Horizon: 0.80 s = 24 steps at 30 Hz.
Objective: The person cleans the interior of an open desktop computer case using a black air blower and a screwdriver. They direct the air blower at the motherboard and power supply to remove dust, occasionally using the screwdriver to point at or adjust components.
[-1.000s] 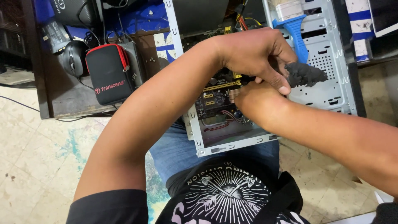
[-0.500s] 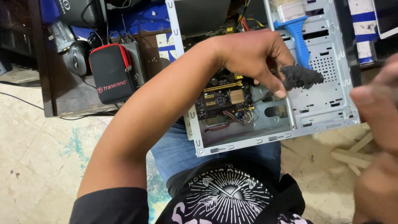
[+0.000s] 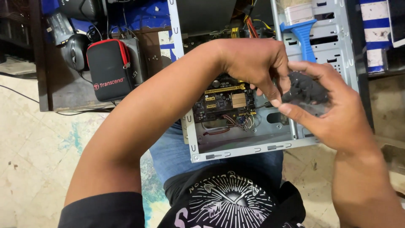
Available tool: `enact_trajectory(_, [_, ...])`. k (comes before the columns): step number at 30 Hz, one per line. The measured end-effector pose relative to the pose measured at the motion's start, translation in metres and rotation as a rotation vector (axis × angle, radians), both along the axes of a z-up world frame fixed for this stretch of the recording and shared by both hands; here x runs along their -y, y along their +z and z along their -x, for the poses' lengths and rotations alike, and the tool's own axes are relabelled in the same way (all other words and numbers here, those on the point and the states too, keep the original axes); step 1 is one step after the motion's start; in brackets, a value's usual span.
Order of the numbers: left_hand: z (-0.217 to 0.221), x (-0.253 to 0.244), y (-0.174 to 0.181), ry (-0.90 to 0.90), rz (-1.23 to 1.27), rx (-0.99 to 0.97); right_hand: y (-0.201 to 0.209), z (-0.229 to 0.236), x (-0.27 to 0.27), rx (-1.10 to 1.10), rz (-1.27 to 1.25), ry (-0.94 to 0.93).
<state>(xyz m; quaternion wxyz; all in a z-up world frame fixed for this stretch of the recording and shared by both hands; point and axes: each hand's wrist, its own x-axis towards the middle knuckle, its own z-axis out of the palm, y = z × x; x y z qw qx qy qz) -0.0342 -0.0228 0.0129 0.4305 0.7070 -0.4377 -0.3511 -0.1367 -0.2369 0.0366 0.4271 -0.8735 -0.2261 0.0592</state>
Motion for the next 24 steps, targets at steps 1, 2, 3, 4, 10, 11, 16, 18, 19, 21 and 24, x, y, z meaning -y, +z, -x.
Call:
enact_trajectory(1, [-0.001,0.001,-0.001,0.001,-0.001,-0.004,-0.004,-0.001,0.002,-0.004,-0.001,0.001])
enact_trajectory(2, [-0.001,0.001,-0.002,-0.019,-0.006,-0.027,-0.008,-0.001,0.004,0.0,-0.023,0.006])
enact_trajectory(3, [-0.002,0.002,-0.003,-0.039,-0.011,-0.051,-0.012,0.0,0.005,0.003,-0.044,0.012])
enact_trajectory(4, [-0.003,0.002,-0.004,-0.039,-0.012,-0.054,-0.011,-0.001,0.005,-0.001,-0.045,0.011])
enact_trajectory(10, [-0.002,0.001,-0.001,-0.063,-0.062,0.004,-0.014,-0.001,0.008,0.064,-0.001,0.03])
enact_trajectory(11, [-0.002,0.002,-0.002,-0.076,-0.073,0.023,-0.012,-0.001,0.006,0.061,0.0,0.031])
enact_trajectory(16, [-0.001,0.003,-0.001,-0.09,-0.097,0.074,-0.012,-0.001,0.006,0.09,0.0,0.06])
enact_trajectory(18, [0.001,0.004,0.004,-0.055,-0.214,0.072,-0.012,-0.001,0.007,0.09,0.02,0.089])
enact_trajectory(19, [0.002,0.004,0.006,-0.056,-0.214,0.072,-0.013,0.0,0.008,0.091,0.02,0.088])
enact_trajectory(21, [0.004,0.002,0.011,-0.044,-0.287,0.047,-0.015,0.002,0.011,0.006,0.097,0.019])
enact_trajectory(24, [0.006,0.004,0.012,-0.028,-0.379,0.067,-0.014,0.002,0.008,0.058,0.086,0.044])
